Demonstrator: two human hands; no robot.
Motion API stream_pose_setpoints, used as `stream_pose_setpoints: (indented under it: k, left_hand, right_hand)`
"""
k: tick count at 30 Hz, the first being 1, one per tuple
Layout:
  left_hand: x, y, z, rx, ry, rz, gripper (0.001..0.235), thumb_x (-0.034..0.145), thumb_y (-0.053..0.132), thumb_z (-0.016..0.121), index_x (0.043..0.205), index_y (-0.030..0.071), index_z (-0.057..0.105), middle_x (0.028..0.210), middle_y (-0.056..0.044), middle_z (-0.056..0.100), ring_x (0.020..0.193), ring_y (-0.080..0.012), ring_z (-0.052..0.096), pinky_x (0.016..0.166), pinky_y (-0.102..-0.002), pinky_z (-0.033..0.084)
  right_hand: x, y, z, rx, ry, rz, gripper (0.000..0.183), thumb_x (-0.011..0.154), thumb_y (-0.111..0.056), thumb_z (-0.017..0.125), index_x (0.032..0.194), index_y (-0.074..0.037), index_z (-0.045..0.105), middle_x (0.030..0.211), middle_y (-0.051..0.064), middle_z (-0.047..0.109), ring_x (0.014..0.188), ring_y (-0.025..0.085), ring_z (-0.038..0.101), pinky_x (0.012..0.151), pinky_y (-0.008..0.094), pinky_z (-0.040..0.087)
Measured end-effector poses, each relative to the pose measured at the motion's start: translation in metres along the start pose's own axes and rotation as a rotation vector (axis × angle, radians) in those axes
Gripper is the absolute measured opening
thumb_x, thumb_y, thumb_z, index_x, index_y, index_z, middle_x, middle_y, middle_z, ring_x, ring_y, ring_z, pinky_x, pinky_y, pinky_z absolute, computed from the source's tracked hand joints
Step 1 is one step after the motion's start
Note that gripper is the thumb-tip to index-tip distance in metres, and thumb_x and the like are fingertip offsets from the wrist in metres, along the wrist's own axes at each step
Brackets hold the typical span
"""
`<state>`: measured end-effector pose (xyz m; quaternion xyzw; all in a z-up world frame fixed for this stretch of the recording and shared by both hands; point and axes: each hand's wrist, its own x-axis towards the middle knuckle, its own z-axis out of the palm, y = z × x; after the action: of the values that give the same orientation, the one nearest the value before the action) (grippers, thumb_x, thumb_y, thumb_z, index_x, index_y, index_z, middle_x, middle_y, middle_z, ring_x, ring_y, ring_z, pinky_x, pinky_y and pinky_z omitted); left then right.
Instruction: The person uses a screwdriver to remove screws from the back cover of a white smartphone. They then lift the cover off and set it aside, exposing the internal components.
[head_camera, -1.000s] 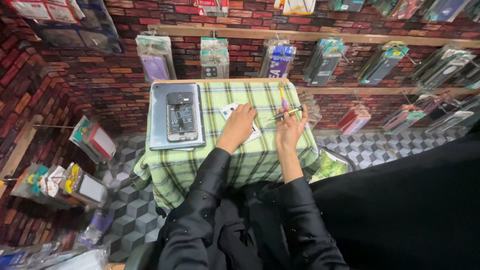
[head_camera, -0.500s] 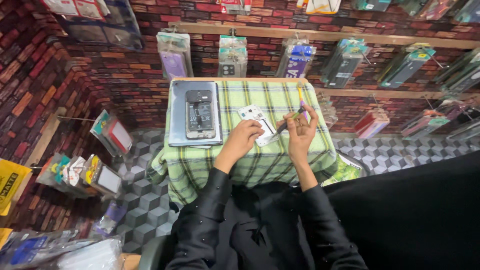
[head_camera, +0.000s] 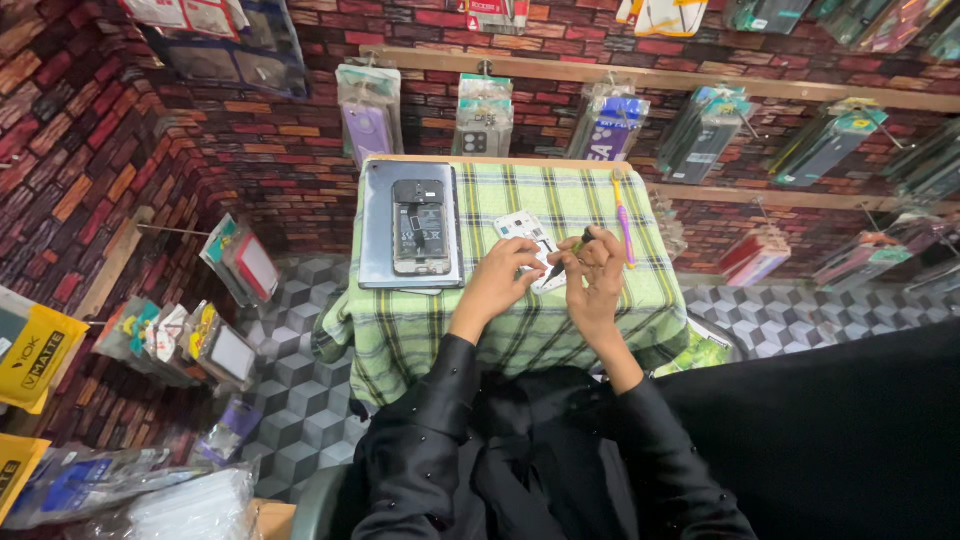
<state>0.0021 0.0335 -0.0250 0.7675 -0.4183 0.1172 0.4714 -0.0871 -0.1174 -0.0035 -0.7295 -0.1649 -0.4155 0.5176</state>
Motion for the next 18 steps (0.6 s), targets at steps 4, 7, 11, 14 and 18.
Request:
stream_pose_setpoints:
  k: [4,7,11,14,18]
  left_hand:
    - [-0.0011,0.0018,-0.0027,0.002,-0.004,-0.006,0.013,0.084,0.016,0.075,0.095,0.011,0.079,0.119,-0.005,0.069,0.115,-0.0290,0.062,0.095,-0.040,0.051]
    - [0.0004,0.0026,-0.0024,0.000,-0.010,-0.016,0.013,0.084,0.016,0.075,0.095,0.011,0.079,0.120,-0.004,0.069,0.115,-0.0289,0.061,0.095,-0.040,0.051]
    - [0.0000,0.0018,-0.0034,-0.007,-0.006,-0.013,0.013,0.082,0.016,0.076,0.094,0.012,0.080,0.119,-0.004,0.069,0.115,-0.0286,0.061,0.096,-0.040,0.051]
    - [0.0000,0.0007,-0.0029,-0.006,-0.007,-0.019,0.013,0.084,0.018,0.076,0.095,0.012,0.079,0.119,-0.004,0.069,0.114,-0.0282,0.062,0.096,-0.040,0.051]
    - [-0.0002,0.0005,-0.0023,0.002,-0.001,-0.009,0.013,0.085,0.019,0.076,0.095,0.012,0.080,0.119,-0.004,0.069,0.114,-0.0284,0.062,0.095,-0.040,0.051]
  right_hand:
    - [0.0026,-0.0035,0.0062,0.008,0.006,-0.017,0.048,0.107,0.004,0.056,0.147,-0.005,0.032,0.111,0.016,0.062,0.097,0.023,0.074,0.078,0.031,0.064]
    - [0.0024,-0.0049,0.0075,-0.016,0.007,-0.002,0.048,0.107,0.003,0.057,0.147,-0.004,0.032,0.112,0.017,0.063,0.097,0.023,0.074,0.078,0.031,0.063]
    - [0.0022,-0.0072,0.0076,-0.102,0.008,-0.043,0.046,0.107,0.003,0.058,0.146,-0.004,0.033,0.109,0.016,0.065,0.097,0.022,0.075,0.080,0.031,0.063]
    - [0.0019,-0.0084,0.0078,-0.110,0.010,-0.045,0.046,0.107,0.002,0.058,0.146,-0.004,0.033,0.108,0.016,0.066,0.096,0.022,0.075,0.079,0.030,0.062]
    - [0.0030,-0.0098,0.0095,-0.091,0.006,-0.059,0.046,0.107,0.002,0.058,0.146,-0.004,0.033,0.109,0.016,0.065,0.096,0.022,0.075,0.079,0.030,0.062]
